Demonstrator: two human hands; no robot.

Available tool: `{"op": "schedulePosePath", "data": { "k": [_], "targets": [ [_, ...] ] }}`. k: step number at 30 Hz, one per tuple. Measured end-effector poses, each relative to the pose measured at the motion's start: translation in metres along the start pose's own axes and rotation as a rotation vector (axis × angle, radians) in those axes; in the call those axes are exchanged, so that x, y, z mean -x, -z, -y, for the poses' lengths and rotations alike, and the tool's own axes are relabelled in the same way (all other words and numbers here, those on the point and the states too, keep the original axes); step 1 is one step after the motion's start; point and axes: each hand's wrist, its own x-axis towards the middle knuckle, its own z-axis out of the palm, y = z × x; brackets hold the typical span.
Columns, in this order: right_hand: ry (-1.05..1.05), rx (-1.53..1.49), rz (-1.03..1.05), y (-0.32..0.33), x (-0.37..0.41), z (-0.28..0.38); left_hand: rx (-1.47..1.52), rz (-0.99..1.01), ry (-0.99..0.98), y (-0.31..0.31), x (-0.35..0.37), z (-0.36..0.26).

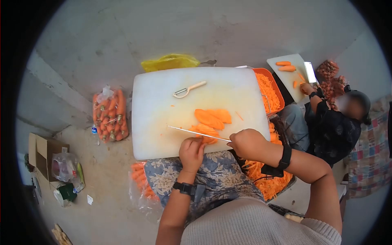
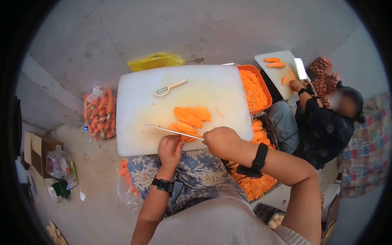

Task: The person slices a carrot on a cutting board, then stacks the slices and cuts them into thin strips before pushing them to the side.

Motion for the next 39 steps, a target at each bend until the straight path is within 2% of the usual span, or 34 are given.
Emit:
{"op": "schedulePosePath", "data": {
  "k": [5, 9, 11, 15, 18, 21, 30, 39],
  "targets": [
    [-0.046, 0.024, 0.203, 0.019, -0.003, -0.003, 0.03, -0.004, -0.021, -0.001, -0.001, 0.001],
    [0.0, 0.027, 0.254, -0.001, -0.02, -0.011, 0.017, 0.001, 0.006, -0.001, -0.002, -0.001],
    [0.075, -0.031, 0.104, -0.024, -0.03, -0.017, 0.011, 0.005, -0.003, -0.001, -0.003, -0.003],
    [-0.02, -0.102, 0.07, -0.049, -0.04, -0.011, 0.02, 0.005, 0.0, -0.001, -0.001, -0.002],
    [0.011, -0.147, -0.08, -0.051, -0.037, -0.012, 0.035, -0.001, -0.009, -0.004, 0.0, 0.0],
    [0.058, -0.135, -0.091, -0.037, -0.038, -0.011, -0.007, -0.021, -0.051, -0.003, -0.001, 0.003],
    [0.022, -0.081, -0.119, -0.016, -0.007, 0.006, -0.027, -0.03, -0.041, -0.004, 0.002, 0.0],
    [0.026, -0.071, 0.004, -0.004, -0.009, 0.007, -0.02, -0.016, -0.027, -0.005, 0.002, 0.002]
  ]
}}
